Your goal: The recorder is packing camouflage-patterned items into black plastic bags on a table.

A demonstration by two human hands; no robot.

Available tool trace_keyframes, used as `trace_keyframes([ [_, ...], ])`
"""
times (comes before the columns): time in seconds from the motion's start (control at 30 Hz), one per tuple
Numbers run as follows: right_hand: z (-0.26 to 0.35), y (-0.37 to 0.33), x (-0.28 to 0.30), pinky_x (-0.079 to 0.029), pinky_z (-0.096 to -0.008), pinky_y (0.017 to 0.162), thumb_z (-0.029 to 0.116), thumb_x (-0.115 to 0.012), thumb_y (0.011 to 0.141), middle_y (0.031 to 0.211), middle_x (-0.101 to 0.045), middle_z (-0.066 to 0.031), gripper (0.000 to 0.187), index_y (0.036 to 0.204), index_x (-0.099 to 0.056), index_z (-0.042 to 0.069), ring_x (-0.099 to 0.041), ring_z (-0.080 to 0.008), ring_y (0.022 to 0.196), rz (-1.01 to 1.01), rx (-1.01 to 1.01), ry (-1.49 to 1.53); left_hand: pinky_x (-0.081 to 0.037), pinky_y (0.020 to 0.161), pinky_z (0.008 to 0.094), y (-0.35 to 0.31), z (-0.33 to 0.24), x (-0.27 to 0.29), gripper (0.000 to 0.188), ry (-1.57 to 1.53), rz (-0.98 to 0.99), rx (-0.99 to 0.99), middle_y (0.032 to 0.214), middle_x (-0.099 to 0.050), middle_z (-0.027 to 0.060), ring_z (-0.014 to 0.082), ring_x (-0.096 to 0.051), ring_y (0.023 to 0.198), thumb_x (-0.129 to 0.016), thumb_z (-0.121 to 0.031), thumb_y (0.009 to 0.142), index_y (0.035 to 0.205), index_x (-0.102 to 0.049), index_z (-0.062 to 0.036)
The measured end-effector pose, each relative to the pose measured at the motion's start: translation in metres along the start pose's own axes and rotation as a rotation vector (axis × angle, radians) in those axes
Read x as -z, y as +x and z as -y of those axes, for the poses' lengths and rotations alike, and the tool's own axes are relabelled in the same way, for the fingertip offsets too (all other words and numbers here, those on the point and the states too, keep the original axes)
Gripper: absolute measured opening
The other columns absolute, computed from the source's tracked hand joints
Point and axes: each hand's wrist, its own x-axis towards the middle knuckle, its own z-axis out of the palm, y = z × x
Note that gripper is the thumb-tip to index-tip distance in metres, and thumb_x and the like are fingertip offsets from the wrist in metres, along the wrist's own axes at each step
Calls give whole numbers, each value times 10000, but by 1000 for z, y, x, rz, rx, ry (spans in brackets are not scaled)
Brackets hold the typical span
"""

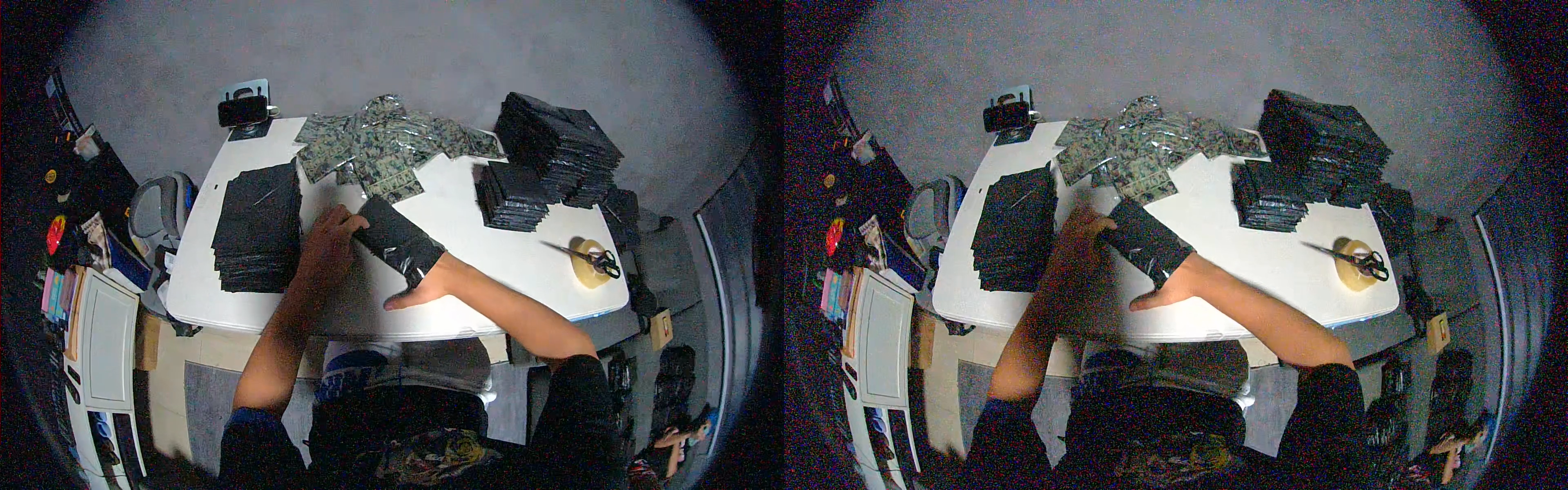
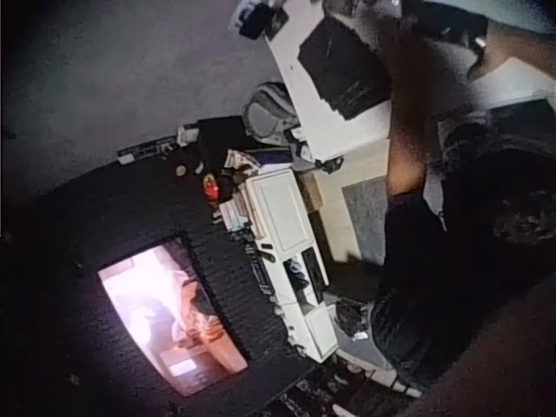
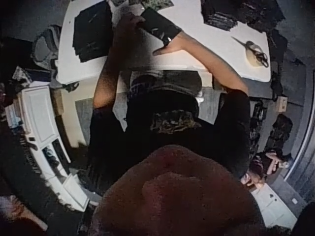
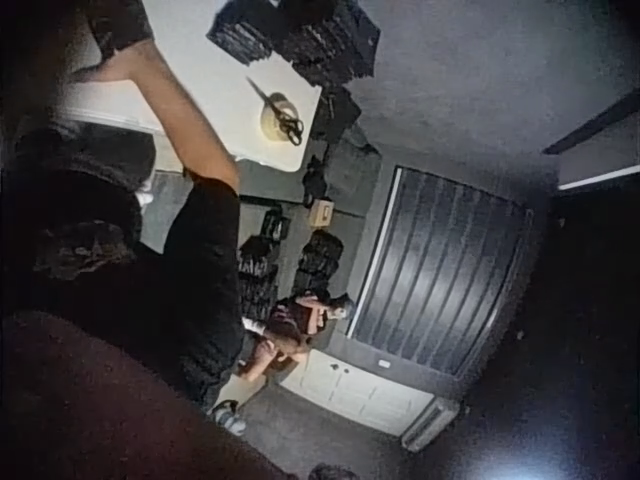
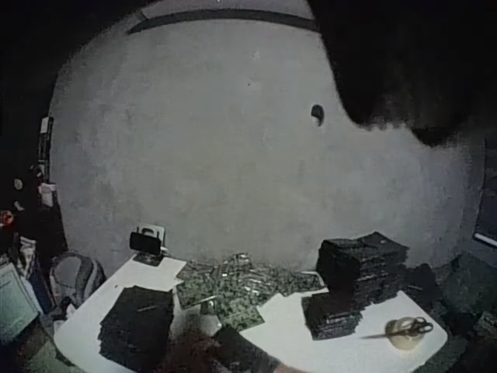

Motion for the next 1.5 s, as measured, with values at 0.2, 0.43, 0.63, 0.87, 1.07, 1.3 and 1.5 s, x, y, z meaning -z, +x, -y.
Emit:
trace_keyframes([
  [0.2,-8,0,-8,-205,-471,1306,495,-897,771,1696,-288,-267,1090,1604,-400,-1,-230,-429,1591,45,36,-22,-512,952,511,-10,18,-10,304,-15,-73,-3,1066,-629,167,414,-621,1077,-594,70,816,1077,-661,-70],
  [0.43,-3,4,-5,-208,-469,1309,520,-876,776,1688,-320,-243,1034,1585,-449,37,-244,-429,1586,57,31,-120,-518,948,515,-8,-2,5,289,-3,7,53,1073,-623,200,421,-630,1074,-607,30,833,1110,-646,-42],
  [0.63,-4,1,-12,-255,-517,1285,527,-881,736,1640,-414,-218,985,1529,-523,65,-329,-436,1542,-50,27,-59,-514,995,509,-23,-6,4,421,106,122,90,1108,-619,225,430,-624,1099,-588,55,844,1253,-664,-9],
  [0.87,-1,-41,-3,-395,-497,1187,372,-758,903,1498,-542,-221,652,1449,-574,67,-496,-419,1396,152,-99,-83,-506,1035,490,-30,7,2,449,104,175,116,1180,-613,226,420,-606,1156,-606,75,815,1249,-696,5],
  [1.07,23,-73,48,-579,-431,794,120,-692,877,1012,-693,-163,159,1003,-730,31,-680,-346,852,115,-245,-74,-455,1126,530,-21,-22,13,506,92,-41,-136,1331,-608,214,419,-561,1306,-676,23,833,1338,-661,-17],
  [1.3,-10,-47,37,-520,-488,1002,115,-645,894,1261,-603,-218,418,1309,-620,69,-618,-424,1145,-172,-377,-104,-324,1229,604,-5,-21,-38,530,243,94,-205,1608,-450,224,433,-402,1501,-640,-281,1017,1491,-561,-56],
  [1.5,-15,-46,-7,-502,-524,1053,253,-647,979,1346,-611,-227,536,1469,-550,56,-592,-440,1246,-78,-543,-379,-282,1177,747,-2,-23,-49,726,325,303,-135,1670,-373,201,528,-367,1492,-628,-502,1005,1608,-440,-144],
])
